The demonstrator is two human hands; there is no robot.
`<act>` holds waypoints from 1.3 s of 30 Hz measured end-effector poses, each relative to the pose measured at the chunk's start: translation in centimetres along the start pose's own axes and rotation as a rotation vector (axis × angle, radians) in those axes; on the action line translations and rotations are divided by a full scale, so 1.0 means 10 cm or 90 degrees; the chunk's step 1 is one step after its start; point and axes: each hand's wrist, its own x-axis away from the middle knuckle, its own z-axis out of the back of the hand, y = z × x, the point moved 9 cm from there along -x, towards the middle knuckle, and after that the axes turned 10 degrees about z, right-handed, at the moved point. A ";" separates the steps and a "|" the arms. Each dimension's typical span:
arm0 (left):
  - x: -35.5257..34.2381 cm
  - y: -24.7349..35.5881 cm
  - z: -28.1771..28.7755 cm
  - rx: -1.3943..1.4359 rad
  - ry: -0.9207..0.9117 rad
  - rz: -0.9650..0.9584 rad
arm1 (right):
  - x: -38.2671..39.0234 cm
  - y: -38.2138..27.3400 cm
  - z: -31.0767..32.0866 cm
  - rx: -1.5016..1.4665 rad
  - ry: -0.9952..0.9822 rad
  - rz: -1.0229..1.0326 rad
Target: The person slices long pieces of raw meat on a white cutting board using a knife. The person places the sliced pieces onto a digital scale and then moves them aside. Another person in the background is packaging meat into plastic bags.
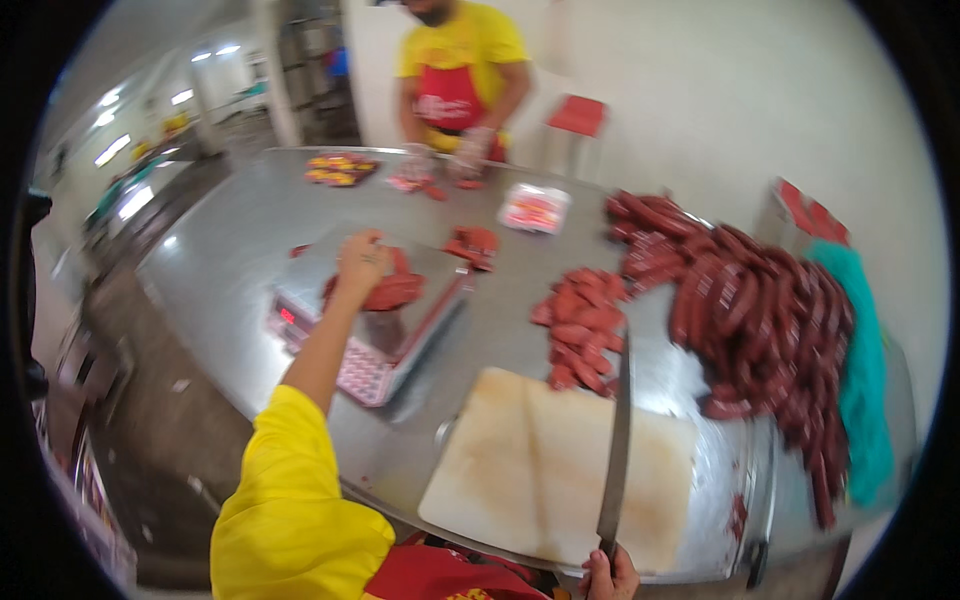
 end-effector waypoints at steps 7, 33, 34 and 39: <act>0.69 1.38 -1.48 0.364 -0.218 -0.178 | 0.47 0.02 0.10 -0.077 0.166 -0.101; 0.39 0.79 -0.23 0.194 -0.066 -0.234 | 0.29 -0.07 -0.21 -0.086 0.108 -0.070; 0.30 0.56 -0.08 0.166 -0.052 -0.198 | 0.19 -0.11 -0.21 -0.021 0.073 -0.044; 0.37 -0.14 0.32 0.132 -0.076 -0.067 | -0.08 -0.04 -0.26 -0.033 -0.014 -0.076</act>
